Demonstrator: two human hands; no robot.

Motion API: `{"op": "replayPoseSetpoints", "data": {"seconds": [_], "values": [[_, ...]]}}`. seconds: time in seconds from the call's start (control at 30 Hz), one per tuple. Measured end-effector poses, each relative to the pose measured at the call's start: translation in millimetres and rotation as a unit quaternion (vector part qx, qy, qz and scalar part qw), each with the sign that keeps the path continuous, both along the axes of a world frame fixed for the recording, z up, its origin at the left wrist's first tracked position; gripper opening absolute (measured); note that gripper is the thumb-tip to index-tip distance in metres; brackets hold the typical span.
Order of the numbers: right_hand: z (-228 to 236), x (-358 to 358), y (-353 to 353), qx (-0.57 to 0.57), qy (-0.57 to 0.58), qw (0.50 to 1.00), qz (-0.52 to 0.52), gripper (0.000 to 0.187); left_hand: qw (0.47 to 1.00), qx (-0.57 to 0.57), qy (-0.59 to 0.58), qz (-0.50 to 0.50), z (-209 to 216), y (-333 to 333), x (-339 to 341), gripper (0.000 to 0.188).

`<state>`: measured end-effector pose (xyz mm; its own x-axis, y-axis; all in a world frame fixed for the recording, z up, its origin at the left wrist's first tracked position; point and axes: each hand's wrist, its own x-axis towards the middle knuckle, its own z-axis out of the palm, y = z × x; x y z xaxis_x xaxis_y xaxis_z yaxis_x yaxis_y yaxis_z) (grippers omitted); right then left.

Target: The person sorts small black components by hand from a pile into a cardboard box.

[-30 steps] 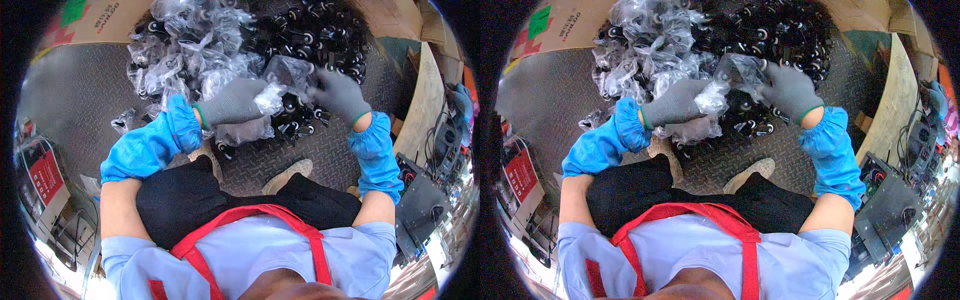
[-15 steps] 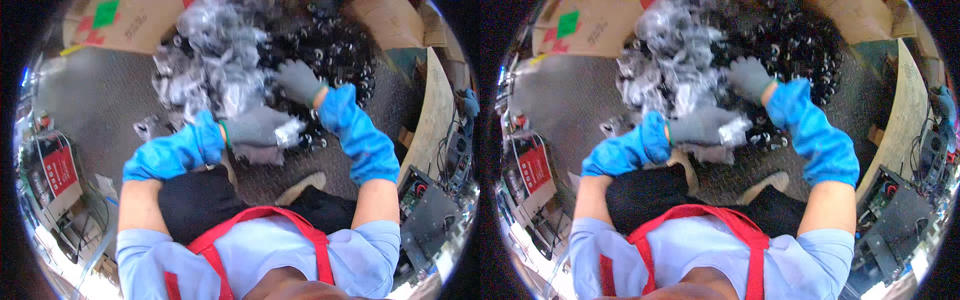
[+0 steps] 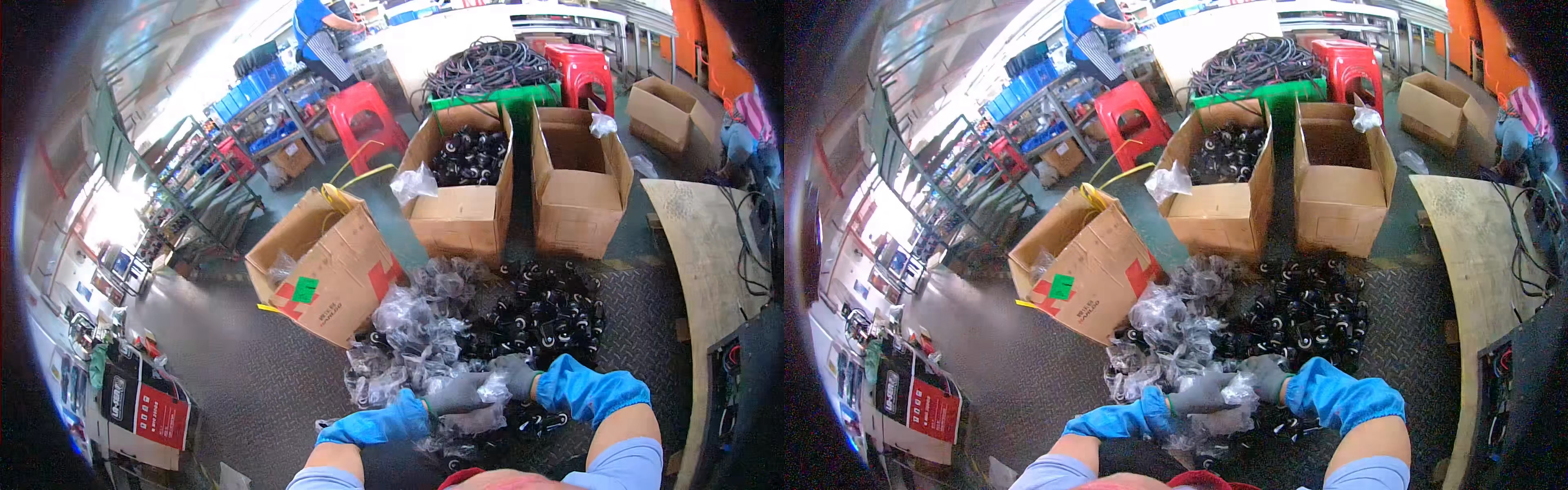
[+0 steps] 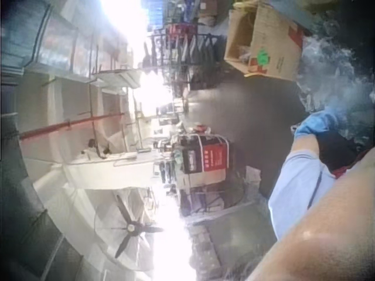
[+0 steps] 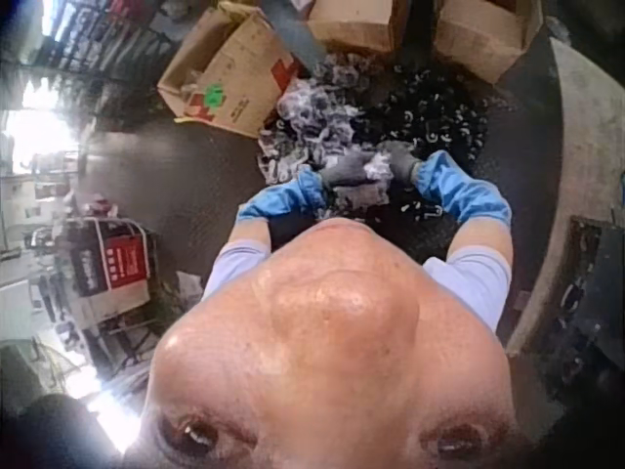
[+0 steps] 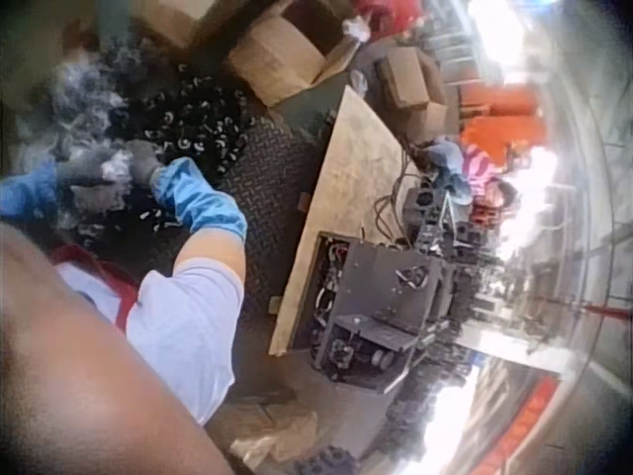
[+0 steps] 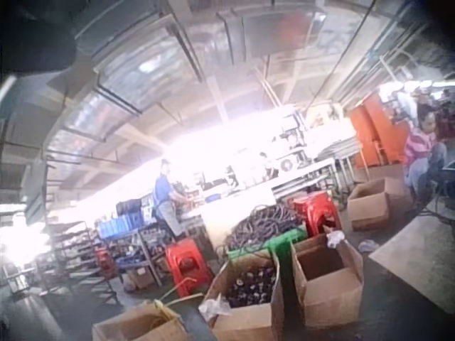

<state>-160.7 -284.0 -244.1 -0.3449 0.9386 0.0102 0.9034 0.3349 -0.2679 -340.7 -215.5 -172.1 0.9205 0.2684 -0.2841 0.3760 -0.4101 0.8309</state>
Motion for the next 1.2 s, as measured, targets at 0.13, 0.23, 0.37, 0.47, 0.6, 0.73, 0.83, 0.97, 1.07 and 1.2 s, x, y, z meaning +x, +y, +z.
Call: {"op": "replayPoseSetpoints", "data": {"seconds": [0.13, 0.23, 0.37, 0.47, 0.6, 0.73, 0.83, 0.97, 1.07, 1.2], "values": [[-10.0, 11.8, 3.2, 0.062, -0.025, 0.997, 0.034, 0.019, 0.999, -0.002, -0.039, 0.026, 9.1, -0.4, 6.9, 0.034], [4.0, 24.5, -0.3, 0.114, -0.074, 0.991, 0.004, 0.015, 0.990, -0.086, -0.096, 0.066, -1.9, 5.2, 8.4, 0.041], [76.6, 40.9, -0.1, 0.013, -0.010, 0.987, -0.162, 0.016, 0.974, -0.153, -0.116, 0.118, -8.8, 4.1, 16.6, 0.040], [60.0, 64.8, -3.5, 0.100, 0.147, 0.946, -0.272, 0.016, 0.979, -0.050, -0.137, 0.141, 9.6, 9.0, 27.3, 0.047], [107.1, 59.8, -2.6, 0.239, 0.216, 0.900, -0.294, 0.017, 0.959, -0.011, -0.185, 0.216, 42.5, 14.6, 28.0, 0.059], [121.5, 45.4, -7.0, 0.090, 0.390, 0.899, -0.180, 0.018, 0.945, -0.059, -0.265, 0.184, 51.4, 17.0, 41.9, 0.057], [120.8, 33.9, -10.8, 0.099, 0.445, 0.881, -0.128, 0.019, 0.973, -0.125, -0.141, 0.129, 51.8, 22.3, 39.9, 0.056], [123.9, 37.0, -22.0, 0.027, 0.447, 0.887, -0.117, 0.022, 0.980, -0.053, -0.124, 0.149, 61.0, 16.7, 35.4, 0.041], [119.3, 30.0, -14.6, 0.044, 0.426, 0.898, -0.101, 0.023, 0.984, -0.037, -0.090, 0.152, 59.8, 26.3, 26.4, 0.034], [82.4, 26.9, 8.1, 0.189, 0.380, 0.894, -0.145, 0.023, 0.960, -0.056, -0.183, 0.205, 80.8, 54.5, 14.4, 0.032]]}}
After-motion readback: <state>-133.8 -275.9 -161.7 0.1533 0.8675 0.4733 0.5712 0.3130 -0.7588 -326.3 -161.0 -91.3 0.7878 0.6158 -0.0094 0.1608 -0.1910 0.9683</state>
